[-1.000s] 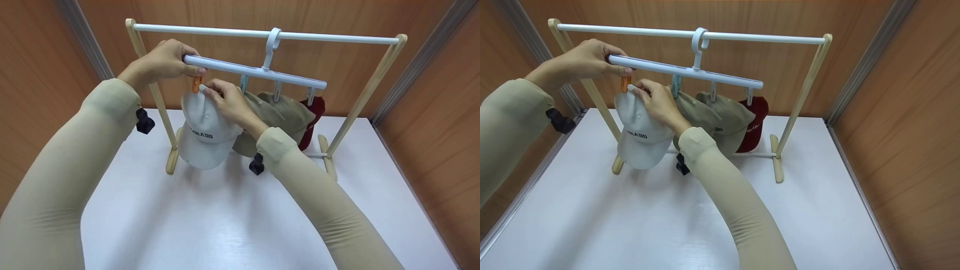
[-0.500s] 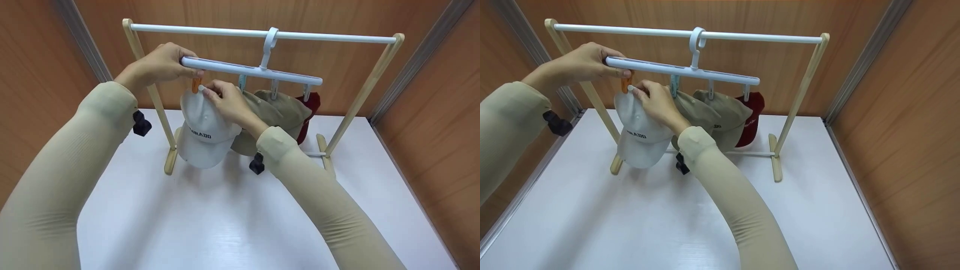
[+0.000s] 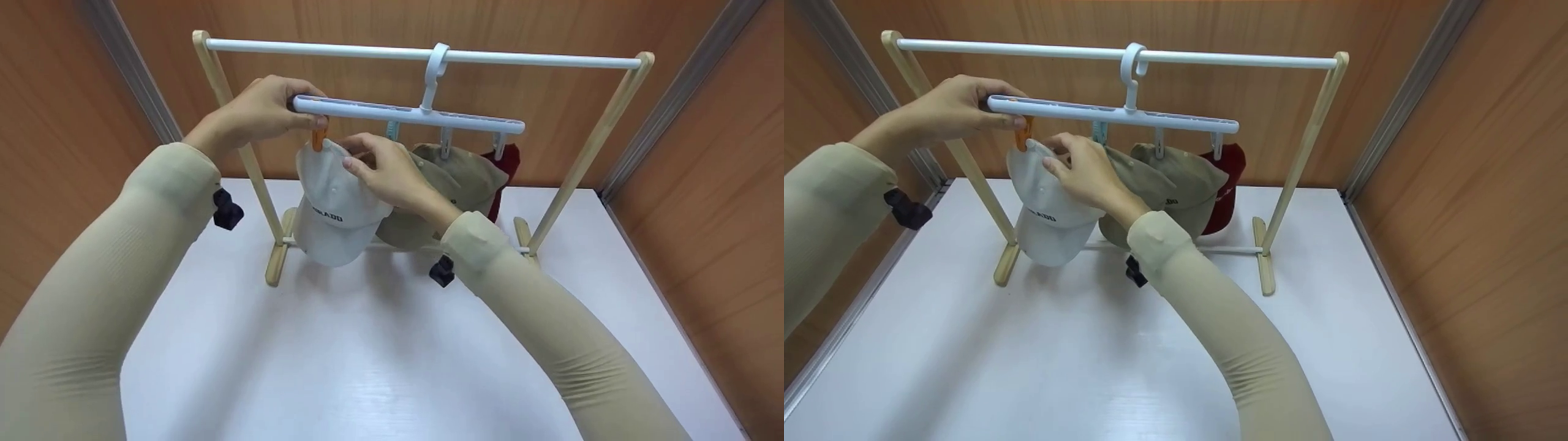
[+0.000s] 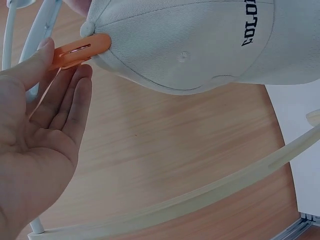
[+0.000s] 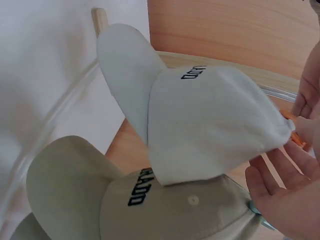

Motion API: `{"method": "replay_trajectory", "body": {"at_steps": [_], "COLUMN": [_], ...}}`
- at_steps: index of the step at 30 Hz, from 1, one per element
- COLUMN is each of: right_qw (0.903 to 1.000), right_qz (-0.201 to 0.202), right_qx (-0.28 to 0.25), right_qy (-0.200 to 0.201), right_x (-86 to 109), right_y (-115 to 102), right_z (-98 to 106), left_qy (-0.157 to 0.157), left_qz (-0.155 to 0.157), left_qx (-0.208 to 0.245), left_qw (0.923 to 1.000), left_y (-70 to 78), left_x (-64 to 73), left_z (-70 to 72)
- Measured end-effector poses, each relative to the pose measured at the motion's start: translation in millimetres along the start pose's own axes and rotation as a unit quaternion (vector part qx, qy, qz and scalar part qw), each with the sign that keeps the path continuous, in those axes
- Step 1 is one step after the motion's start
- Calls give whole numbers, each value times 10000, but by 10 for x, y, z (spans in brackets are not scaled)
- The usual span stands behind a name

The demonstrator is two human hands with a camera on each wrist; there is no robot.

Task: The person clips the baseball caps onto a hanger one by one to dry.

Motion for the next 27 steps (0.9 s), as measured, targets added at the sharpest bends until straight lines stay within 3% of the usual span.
{"method": "replay_trajectory", "body": {"at_steps": [8,17,22,27], "right_qw": [9988,9974,9947,9886], "right_qz": [318,334,277,236], "right_qx": [361,506,812,1316], "right_qy": [1,378,568,694], "right_x": [306,828,1177,1528], "right_y": [-31,180,347,488], "right_z": [327,892,1201,1450], "left_qy": [75,194,680,1459], "left_qz": [59,64,17,110], "left_qx": [113,455,584,681], "left_qw": [9999,9988,9960,9869], "left_y": [-95,-192,-246,-304], "left_x": [23,93,228,465], "left_z": [-34,-38,-61,-117]}}
Point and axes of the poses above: each hand's wrist, its own x-axis away from the middle knuckle, its own z-axis out of the back of the hand, y = z × x, the point moved 9 cm from there along -x, towards the middle knuckle, and after that the axes turned 13 degrees about z, right-handed, at the moved point
